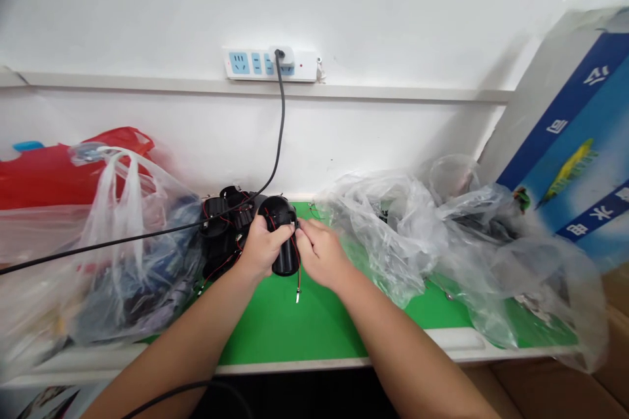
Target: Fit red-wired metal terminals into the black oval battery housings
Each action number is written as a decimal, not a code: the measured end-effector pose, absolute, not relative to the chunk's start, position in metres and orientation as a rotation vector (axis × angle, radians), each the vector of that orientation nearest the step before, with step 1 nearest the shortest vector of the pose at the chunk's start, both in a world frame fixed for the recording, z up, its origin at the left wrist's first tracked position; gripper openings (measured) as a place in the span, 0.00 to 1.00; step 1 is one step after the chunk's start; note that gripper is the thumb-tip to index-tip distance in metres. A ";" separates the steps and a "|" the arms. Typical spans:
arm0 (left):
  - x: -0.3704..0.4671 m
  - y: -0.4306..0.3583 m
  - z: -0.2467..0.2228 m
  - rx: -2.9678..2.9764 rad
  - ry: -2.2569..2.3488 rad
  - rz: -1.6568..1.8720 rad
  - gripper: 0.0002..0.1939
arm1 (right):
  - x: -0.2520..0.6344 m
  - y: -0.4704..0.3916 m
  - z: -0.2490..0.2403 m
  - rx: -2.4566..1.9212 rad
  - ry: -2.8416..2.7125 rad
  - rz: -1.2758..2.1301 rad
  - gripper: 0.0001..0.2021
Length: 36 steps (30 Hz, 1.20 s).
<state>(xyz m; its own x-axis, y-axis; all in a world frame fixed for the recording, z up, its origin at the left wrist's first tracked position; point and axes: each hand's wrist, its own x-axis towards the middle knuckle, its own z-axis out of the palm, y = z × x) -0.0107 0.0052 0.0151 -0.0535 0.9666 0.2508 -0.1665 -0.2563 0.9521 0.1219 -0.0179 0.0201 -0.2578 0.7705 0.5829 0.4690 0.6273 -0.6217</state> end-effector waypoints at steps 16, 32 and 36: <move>-0.003 0.002 0.012 1.275 1.045 1.495 0.28 | 0.118 -0.018 0.008 -1.192 -1.992 0.145 0.11; 0.000 -0.013 0.025 0.978 0.923 1.044 0.28 | 0.138 0.008 0.008 -0.928 -1.479 0.831 0.16; 0.005 -0.021 0.022 0.949 0.829 0.780 0.34 | 0.145 0.016 0.008 -0.782 -1.219 1.080 0.23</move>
